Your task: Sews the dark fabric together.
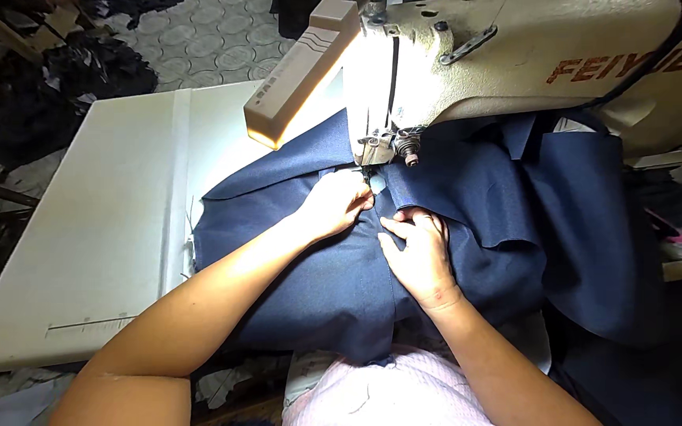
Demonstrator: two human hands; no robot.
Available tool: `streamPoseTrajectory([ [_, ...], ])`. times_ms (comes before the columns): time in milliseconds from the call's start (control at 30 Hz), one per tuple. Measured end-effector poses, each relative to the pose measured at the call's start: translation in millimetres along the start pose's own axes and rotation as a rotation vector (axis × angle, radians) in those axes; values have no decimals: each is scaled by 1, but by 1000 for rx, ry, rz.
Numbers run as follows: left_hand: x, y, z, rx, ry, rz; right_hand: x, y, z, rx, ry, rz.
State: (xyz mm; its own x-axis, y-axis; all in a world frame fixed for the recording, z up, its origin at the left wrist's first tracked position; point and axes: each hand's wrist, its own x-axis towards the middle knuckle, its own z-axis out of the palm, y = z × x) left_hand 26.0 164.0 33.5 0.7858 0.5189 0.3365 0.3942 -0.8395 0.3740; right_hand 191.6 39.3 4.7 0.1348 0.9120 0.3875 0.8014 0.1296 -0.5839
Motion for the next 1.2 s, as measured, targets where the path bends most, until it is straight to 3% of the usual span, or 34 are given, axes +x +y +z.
streamPoseTrajectory([
  [433, 10, 15, 0, 130, -69, -98, 0, -1, -1, -16, -23, 11],
  [667, 1, 34, 23, 282, 132, 160, 1, -3, -3, -96, -47, -42],
  [800, -16, 62, 32, 394, 64, 5, 17, -6, -33, -148, -322, -79],
  [933, -36, 77, 45, 373, 18, -164, 47, 26, -43, -209, -424, -487],
  [1000, -39, 71, 45, 331, 36, -170, 58, 37, -42, -228, -443, -581],
  [1200, -41, 50, 39, 271, 30, -211, 62, 26, -36, -385, -476, -385],
])
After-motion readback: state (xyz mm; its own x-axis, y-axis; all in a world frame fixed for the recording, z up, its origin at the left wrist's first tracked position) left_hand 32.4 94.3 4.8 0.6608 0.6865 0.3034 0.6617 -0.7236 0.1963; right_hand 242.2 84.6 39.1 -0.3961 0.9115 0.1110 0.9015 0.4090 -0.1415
